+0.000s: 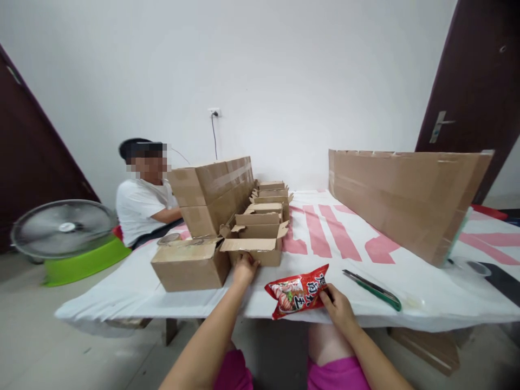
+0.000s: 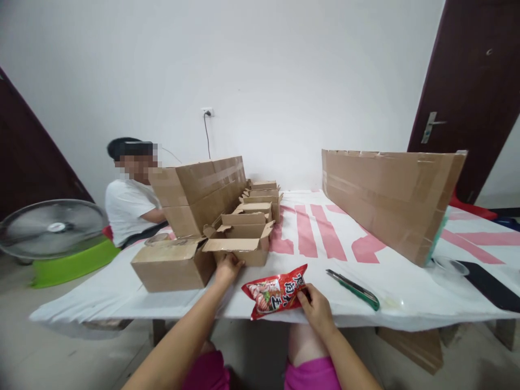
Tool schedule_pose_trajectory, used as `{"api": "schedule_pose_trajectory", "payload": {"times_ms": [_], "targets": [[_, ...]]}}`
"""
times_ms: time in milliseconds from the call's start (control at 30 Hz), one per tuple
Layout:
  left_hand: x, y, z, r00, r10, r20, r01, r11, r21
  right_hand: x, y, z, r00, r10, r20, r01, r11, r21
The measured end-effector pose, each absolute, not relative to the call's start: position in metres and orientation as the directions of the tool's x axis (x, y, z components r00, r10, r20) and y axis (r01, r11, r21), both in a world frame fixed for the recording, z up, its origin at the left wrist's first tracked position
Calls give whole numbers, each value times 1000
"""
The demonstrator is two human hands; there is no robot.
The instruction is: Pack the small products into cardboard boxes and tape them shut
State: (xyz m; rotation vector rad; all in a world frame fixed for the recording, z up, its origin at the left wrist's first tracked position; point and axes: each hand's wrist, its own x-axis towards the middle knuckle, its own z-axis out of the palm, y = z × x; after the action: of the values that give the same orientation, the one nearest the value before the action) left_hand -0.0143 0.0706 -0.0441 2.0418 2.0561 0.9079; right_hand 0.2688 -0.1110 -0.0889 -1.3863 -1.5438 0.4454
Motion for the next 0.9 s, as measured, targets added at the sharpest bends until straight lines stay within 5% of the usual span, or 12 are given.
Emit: {"api": "schedule_pose_trajectory", "payload": {"times_ms": [533, 900], "targets": [[-14, 91, -76, -157, 857, 491, 767, -208, 607, 269, -111, -88, 117, 911, 395, 555, 270, -787], [-4, 130, -43, -122, 947, 298, 792, -89, 604, 270, -110, -93, 80, 932, 355, 555, 254, -792]]}}
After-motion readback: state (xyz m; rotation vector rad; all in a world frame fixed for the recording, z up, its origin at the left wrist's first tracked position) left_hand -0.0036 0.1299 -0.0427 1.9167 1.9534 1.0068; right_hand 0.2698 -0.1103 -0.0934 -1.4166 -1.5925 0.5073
